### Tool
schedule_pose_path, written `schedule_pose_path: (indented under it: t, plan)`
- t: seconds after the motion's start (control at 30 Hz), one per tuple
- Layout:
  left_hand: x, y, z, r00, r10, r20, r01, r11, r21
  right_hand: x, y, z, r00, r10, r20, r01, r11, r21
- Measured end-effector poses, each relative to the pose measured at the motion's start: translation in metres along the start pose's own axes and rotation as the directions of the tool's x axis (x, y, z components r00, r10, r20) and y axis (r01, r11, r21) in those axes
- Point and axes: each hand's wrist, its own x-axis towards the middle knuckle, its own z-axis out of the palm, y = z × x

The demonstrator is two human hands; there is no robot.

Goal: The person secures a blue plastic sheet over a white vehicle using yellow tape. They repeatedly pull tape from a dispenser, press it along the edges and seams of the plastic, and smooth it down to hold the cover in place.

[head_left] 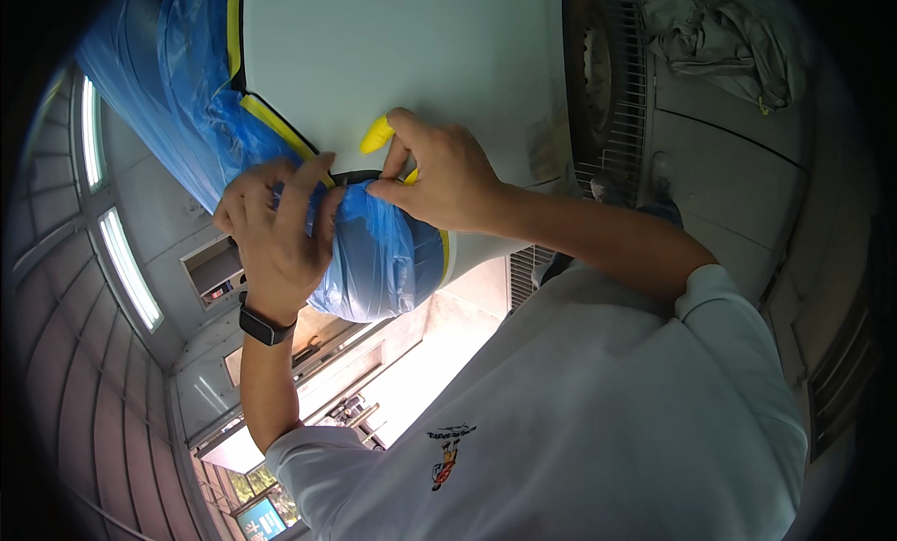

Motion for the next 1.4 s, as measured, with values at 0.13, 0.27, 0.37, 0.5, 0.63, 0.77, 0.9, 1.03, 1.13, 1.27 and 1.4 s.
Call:
schedule_pose_path:
  t: [0.13,0.27,0.37,0.5,0.63,0.77,0.9,1.03,1.13,1.27,1.4]
  plan:
    - [-0.006,-0.009,0.010,0.991,-0.105,-0.088,0.107,0.994,0.017,0.002,0.004,-0.010,0.999,0.052,0.004,-0.051,0.992,-0.118]
    - [-0.023,0.014,0.012,0.967,0.170,-0.188,-0.109,0.948,0.298,0.001,0.007,-0.013,0.999,0.000,-0.045,-0.010,0.977,-0.215]
    - [-0.045,0.049,0.016,0.979,0.151,0.134,-0.161,0.985,0.066,0.003,0.009,-0.014,0.999,-0.022,-0.048,0.011,0.976,-0.217]
    - [-0.050,0.053,0.036,0.976,-0.047,0.211,0.027,0.995,0.097,0.004,0.016,-0.024,0.995,-0.101,-0.024,0.097,0.985,-0.144]
    - [-0.050,0.048,0.038,0.968,-0.053,0.245,0.012,0.986,0.169,-0.003,0.021,-0.035,0.998,-0.036,-0.053,0.032,0.996,-0.082]
    - [-0.048,0.052,0.036,0.963,-0.053,0.265,0.007,0.985,0.172,-0.016,0.024,-0.038,0.992,0.113,-0.056,-0.109,0.992,0.066]
    - [-0.045,0.056,0.036,0.953,-0.069,0.294,-0.005,0.970,0.243,-0.033,0.026,-0.041,0.958,0.285,0.024,-0.281,0.920,0.272]
    - [-0.045,0.064,0.024,0.959,-0.094,0.267,0.033,0.975,0.221,-0.050,0.019,-0.048,0.968,0.213,0.134,-0.250,0.875,0.414]
    - [-0.045,0.073,0.006,0.999,-0.029,-0.039,0.032,0.997,0.072,-0.061,0.006,-0.045,0.997,-0.002,0.080,-0.027,0.932,0.362]
    - [-0.042,0.084,-0.003,0.864,-0.439,0.246,0.462,0.501,-0.732,-0.074,-0.012,-0.039,0.958,-0.267,0.101,0.246,0.952,0.182]
    - [-0.042,0.090,-0.005,0.845,-0.482,0.231,0.430,0.355,-0.830,-0.074,-0.021,-0.032,0.893,-0.436,0.116,0.425,0.899,0.106]
